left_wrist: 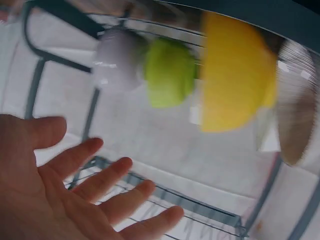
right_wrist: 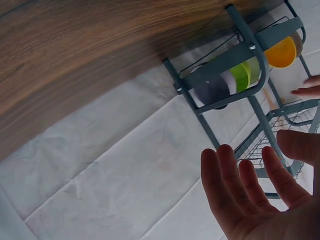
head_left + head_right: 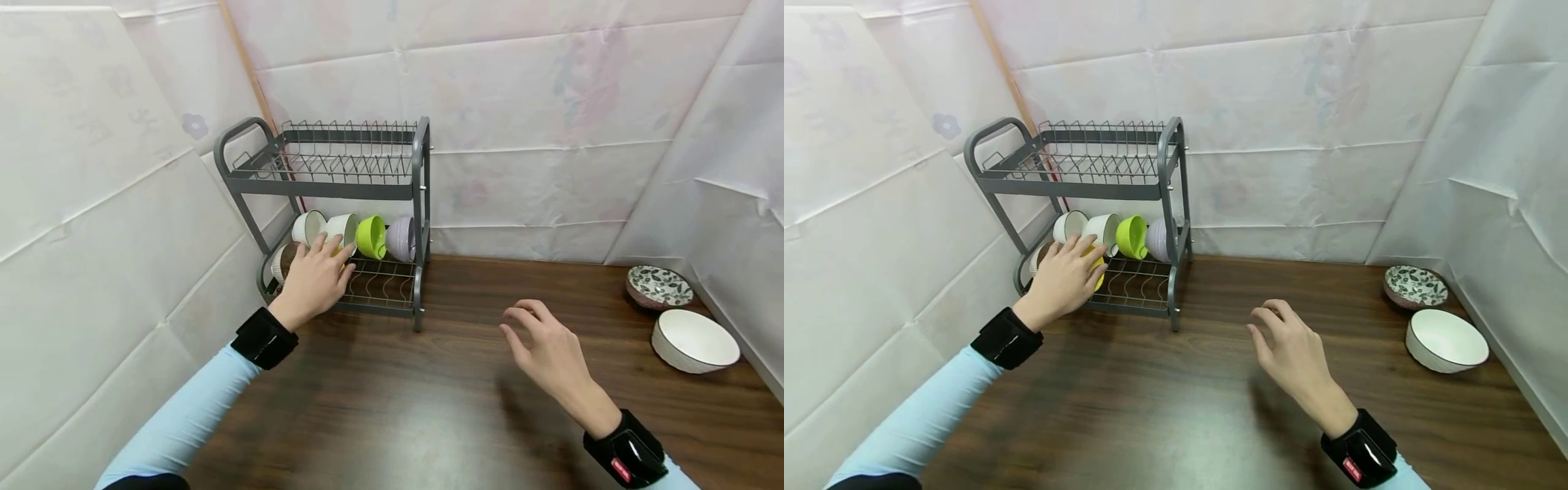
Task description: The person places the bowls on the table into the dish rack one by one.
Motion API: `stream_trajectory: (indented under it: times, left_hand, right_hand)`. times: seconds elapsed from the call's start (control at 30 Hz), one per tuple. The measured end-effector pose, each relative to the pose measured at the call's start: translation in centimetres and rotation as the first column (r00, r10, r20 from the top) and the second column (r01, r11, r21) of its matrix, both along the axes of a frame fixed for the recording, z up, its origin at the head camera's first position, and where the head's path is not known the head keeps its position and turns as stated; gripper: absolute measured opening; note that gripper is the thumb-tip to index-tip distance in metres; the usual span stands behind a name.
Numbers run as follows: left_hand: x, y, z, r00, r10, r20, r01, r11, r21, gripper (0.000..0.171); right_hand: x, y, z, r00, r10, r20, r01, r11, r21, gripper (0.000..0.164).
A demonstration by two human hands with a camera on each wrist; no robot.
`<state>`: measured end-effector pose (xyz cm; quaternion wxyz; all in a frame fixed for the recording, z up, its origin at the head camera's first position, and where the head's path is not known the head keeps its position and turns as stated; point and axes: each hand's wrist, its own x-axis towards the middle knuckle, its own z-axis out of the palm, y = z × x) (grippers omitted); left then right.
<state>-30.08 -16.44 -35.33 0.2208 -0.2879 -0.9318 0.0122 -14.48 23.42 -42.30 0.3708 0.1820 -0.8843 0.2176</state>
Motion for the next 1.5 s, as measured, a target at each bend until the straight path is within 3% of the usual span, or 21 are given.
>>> stream_trajectory:
  times: [0.17,0.33,0.47,0.57,0.73,0.93,1.07,1.2,1.5]
  left_hand:
    - [1.4,2.0,0.1,0.994,0.043,0.105,-0.057,0.989,0.14,0.053]
    - [1.0,3.7,-0.2,0.987,0.073,0.146,-0.101,0.976,0.192,0.054]
    - [0.5,4.5,-0.7,0.969,0.1,0.226,-0.144,0.972,0.186,0.053]
    - [0.3,4.7,-1.1,0.955,0.114,0.273,-0.166,0.971,0.174,0.053]
    - [0.4,5.0,-1.4,0.947,0.118,0.298,-0.175,0.969,0.173,0.052]
    - [0.6,5.7,-1.1,0.942,0.099,0.32,-0.165,0.969,0.186,0.052]
    - [0.7,6.0,-1.2,0.943,0.081,0.323,-0.149,0.97,0.192,0.052]
    - [0.7,6.1,-1.6,0.944,0.083,0.319,-0.15,0.97,0.192,0.052]
    - [0.5,6.0,-1.7,0.944,0.08,0.319,-0.149,0.969,0.197,0.052]
  right_hand:
    - [-0.4,1.2,0.0,0.999,-0.047,0.024,0.046,0.999,0.015,0.027]
    - [-1.5,3.4,-0.5,0.988,-0.118,0.102,0.116,0.993,0.019,0.03]
    - [-2.5,5.5,-1.5,0.965,-0.175,0.194,0.172,0.985,0.029,0.035]
    - [-3.1,7.3,-2.3,0.933,-0.22,0.284,0.218,0.975,0.041,0.04]
    - [-4.1,9.8,-3.0,0.849,-0.312,0.425,0.306,0.948,0.084,0.045]
    - [-5.0,12.7,-3.4,0.783,-0.366,0.502,0.357,0.927,0.12,0.05]
    - [-4.6,14.6,-3.8,0.757,-0.409,0.509,0.404,0.906,0.126,0.05]
    - [-3.8,16.0,-4.0,0.746,-0.445,0.496,0.452,0.885,0.114,0.05]
    - [-0.9,18.1,-2.7,0.702,-0.482,0.524,0.5,0.858,0.119,0.051]
